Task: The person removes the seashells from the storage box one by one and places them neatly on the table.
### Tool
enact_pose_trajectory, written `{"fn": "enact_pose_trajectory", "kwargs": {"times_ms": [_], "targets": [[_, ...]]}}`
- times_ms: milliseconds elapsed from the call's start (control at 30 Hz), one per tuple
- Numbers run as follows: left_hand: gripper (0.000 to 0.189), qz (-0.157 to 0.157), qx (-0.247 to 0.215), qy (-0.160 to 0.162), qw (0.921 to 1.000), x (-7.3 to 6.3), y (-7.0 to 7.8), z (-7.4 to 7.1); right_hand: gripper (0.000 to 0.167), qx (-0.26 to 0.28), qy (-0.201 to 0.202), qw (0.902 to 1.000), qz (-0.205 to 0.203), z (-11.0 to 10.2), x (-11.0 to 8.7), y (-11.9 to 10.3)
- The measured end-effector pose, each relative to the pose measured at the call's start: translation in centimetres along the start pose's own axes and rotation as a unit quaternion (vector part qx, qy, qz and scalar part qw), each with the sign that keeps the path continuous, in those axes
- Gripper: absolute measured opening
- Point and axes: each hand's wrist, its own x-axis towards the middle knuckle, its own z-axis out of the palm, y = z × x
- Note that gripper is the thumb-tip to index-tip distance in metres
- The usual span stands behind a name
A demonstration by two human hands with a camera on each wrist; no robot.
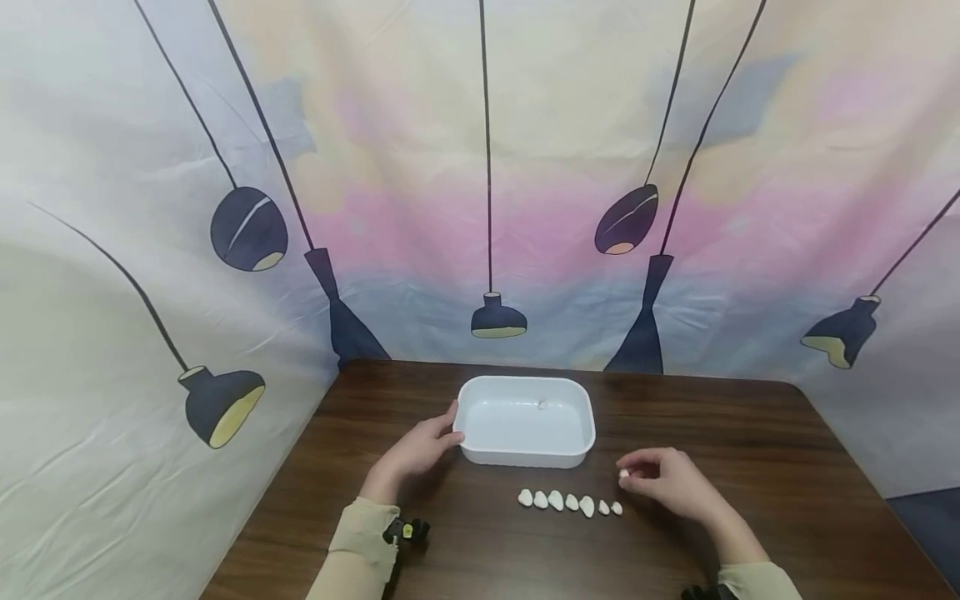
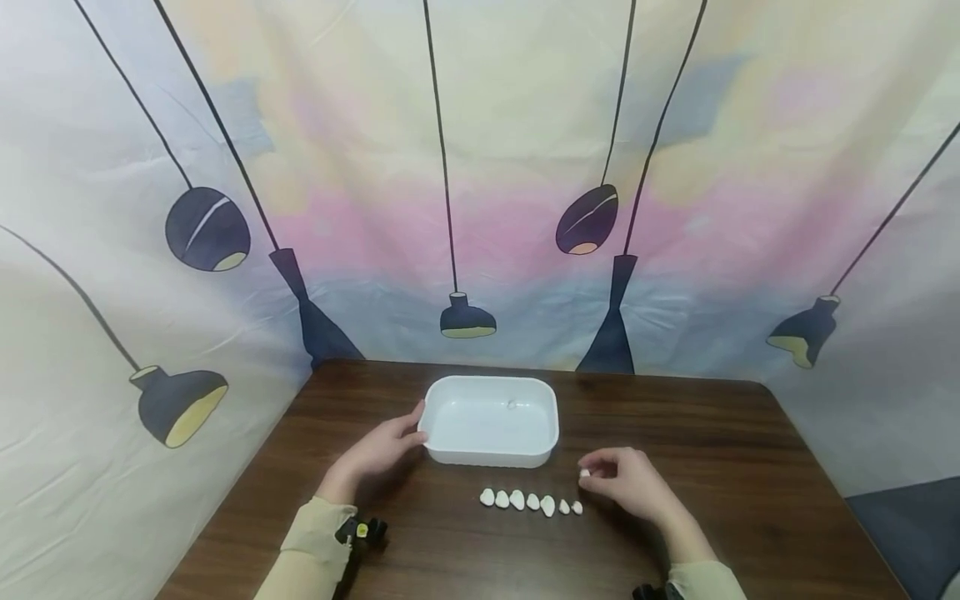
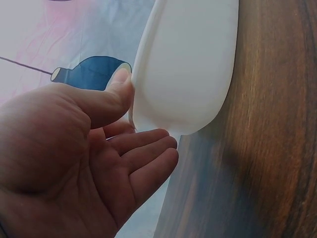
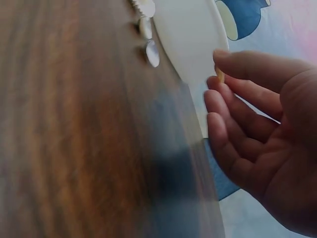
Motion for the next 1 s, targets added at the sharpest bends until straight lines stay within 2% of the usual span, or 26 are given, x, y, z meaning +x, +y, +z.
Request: {"fn": "enact_pose_trajectory", "kwargs": {"times_ms": [133, 400, 633, 833, 1000], "targets": [[0.067, 0.0, -0.001, 0.001, 1.0, -0.1, -0.1, 0.0, 0.022, -0.001, -0.038, 0.9992, -0.012, 0.1, -0.8, 0.4], [0.067, 0.001, -0.001, 0.007, 1.0, -0.1, -0.2, 0.0, 0.014, -0.025, -0.079, 0.9963, -0.025, -0.2, -1.2, 0.8], [0.067, 0.004, 0.002, 0.007, 1.0, -0.1, -0.1, 0.1, 0.02, -0.064, -0.067, 0.9952, -0.031, -0.5, -1.6, 0.8], [0.067, 0.002, 0.001, 0.007, 1.0, -0.1, 0.0, 0.1, 0.02, -0.051, -0.09, 0.9939, -0.037, -0.2, -1.8, 0.6], [0.068, 0.001, -0.002, 0.005, 1.0, -0.1, -0.1, 0.1, 0.016, -0.056, -0.081, 0.9943, -0.043, 0.0, -1.9, 0.7]]}}
